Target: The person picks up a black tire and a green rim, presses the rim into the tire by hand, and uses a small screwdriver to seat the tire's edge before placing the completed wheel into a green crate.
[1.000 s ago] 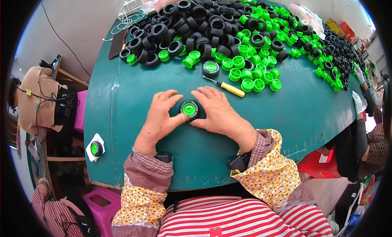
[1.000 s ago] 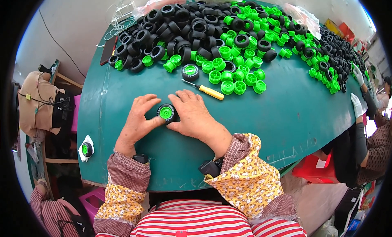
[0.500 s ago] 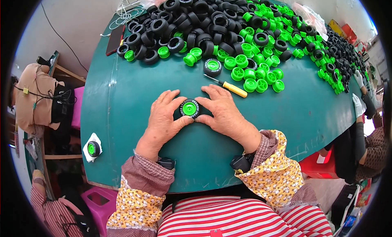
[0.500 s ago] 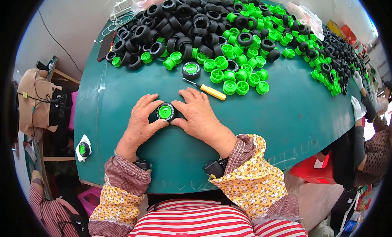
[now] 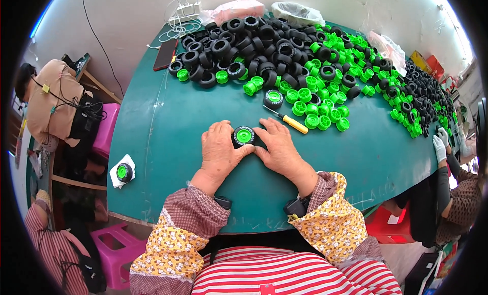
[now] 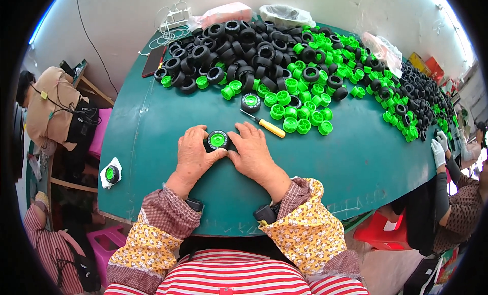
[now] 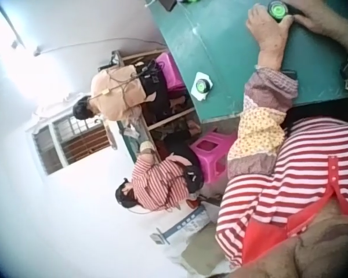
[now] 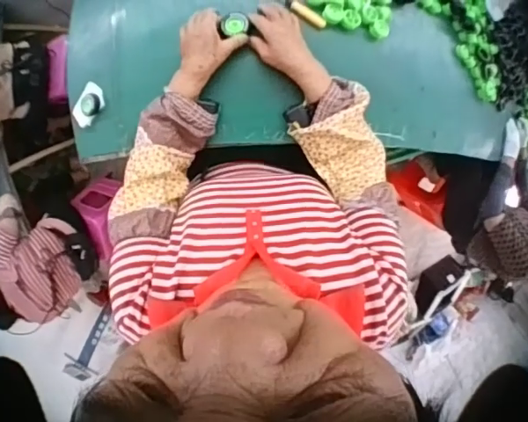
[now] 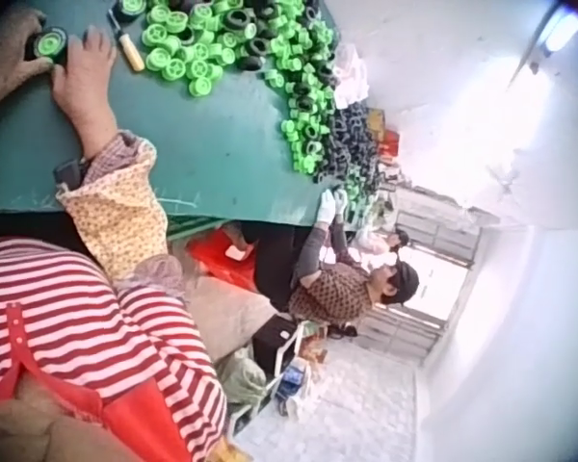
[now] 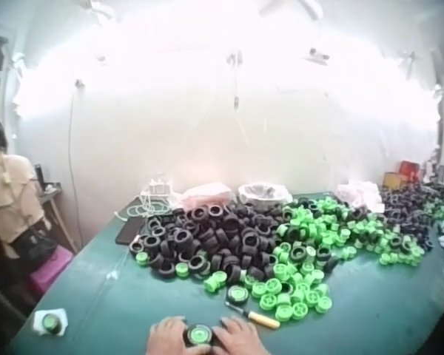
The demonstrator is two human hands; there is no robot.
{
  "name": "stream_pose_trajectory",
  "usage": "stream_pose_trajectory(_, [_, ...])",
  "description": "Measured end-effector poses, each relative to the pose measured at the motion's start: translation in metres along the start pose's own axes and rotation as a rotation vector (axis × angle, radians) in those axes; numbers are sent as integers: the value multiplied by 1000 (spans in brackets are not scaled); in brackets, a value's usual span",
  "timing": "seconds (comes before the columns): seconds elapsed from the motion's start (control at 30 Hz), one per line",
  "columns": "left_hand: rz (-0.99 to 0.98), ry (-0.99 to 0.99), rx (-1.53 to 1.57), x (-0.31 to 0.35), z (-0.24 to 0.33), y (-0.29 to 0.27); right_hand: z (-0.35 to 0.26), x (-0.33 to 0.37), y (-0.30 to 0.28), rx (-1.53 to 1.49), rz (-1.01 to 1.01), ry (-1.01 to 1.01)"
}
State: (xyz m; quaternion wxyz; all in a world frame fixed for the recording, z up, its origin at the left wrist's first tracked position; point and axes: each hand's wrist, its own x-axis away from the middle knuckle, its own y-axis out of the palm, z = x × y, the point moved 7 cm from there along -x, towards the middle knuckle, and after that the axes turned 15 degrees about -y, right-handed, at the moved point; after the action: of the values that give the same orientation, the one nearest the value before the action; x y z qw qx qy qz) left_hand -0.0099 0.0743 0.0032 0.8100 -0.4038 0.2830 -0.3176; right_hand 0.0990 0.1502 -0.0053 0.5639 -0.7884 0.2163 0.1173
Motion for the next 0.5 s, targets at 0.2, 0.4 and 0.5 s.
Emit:
stream_pose_trajectory(0.2, [49,118,39,-1,1,-3,-2,-1,0,-40,2,-2])
stream_pose_trajectory(0.4, [-147,76,-96,-4,3,11,-3,-1,-2,-43,6,-7])
stream_pose_trajectory(0.5, [-192,44,-202,-3,4,18,1,1,-2,-19,4,-21])
